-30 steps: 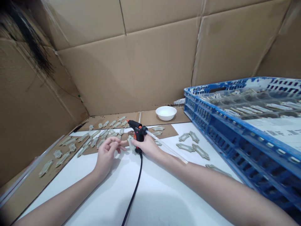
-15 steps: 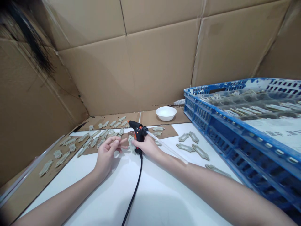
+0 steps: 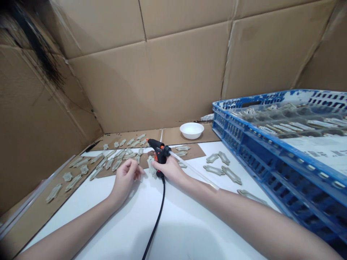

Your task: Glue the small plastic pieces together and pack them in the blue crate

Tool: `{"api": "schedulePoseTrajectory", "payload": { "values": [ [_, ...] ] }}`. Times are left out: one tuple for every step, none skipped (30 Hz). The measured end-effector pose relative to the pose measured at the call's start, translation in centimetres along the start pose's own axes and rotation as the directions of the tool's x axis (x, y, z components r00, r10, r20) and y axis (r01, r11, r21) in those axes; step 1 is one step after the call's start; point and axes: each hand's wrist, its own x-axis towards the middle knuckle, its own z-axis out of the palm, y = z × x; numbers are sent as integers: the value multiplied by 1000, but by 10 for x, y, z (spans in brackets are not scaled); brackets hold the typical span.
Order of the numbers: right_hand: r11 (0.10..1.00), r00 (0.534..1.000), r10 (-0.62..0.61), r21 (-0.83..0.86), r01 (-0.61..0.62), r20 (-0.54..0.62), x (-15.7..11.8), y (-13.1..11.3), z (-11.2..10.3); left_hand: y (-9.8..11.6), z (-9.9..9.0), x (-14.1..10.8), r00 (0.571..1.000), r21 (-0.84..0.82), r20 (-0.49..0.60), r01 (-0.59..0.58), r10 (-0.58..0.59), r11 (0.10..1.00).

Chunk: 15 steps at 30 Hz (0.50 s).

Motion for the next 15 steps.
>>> {"api": "schedulePoseTrajectory", "payload": {
  "values": [
    [1000, 1000, -9, 13, 9, -3, 0, 1, 1, -1, 1, 1, 1000, -7, 8, 22, -22, 1000],
    [999, 1000, -16, 28, 16, -6, -1, 2, 1, -2, 2, 1, 998, -21, 27, 55, -54, 998],
    [999, 1000, -20, 43, 21, -4, -1, 2, 2, -3, 3, 2, 994, -34, 55, 95, -93, 995],
    [998, 1000, -20, 59, 20, 3, -1, 2, 2, -3, 4, 2, 987, -43, 93, 133, -128, 990],
    [997, 1000, -16, 74, 15, 15, -2, 2, 2, -4, 5, 2, 978, -46, 137, 163, -155, 986],
    [996, 1000, -12, 88, 10, 29, -3, 1, 3, -4, 5, 2, 970, -47, 174, 179, -169, 983],
    [995, 999, -10, 103, 6, 38, -3, 0, 3, -5, 5, 2, 966, -46, 196, 183, -171, 982],
    [993, 999, -9, 116, 3, 45, -4, -1, 3, -5, 5, 1, 964, -42, 207, 182, -169, 982],
    [992, 999, -7, 126, 1, 48, -5, -1, 4, -5, 5, 1, 963, -39, 210, 180, -169, 983],
    [991, 999, -6, 136, 0, 48, -5, -1, 5, -6, 5, 1, 963, -36, 207, 182, -171, 983],
    [989, 999, -3, 151, -5, 51, -6, -1, 6, -6, 5, 2, 963, -35, 203, 186, -176, 982],
    [986, 998, 4, 168, -13, 57, -6, 0, 7, -6, 5, 2, 963, -34, 200, 191, -181, 981],
    [982, 998, 9, 189, -21, 66, -6, 1, 8, -6, 5, 2, 962, -34, 199, 195, -185, 980],
    [977, 997, 10, 212, -25, 73, -7, 2, 9, -6, 5, 2, 962, -36, 198, 198, -187, 980],
    [971, 997, 9, 236, -27, 79, -7, 4, 10, -6, 4, 3, 962, -40, 197, 199, -187, 979]
  ]
}}
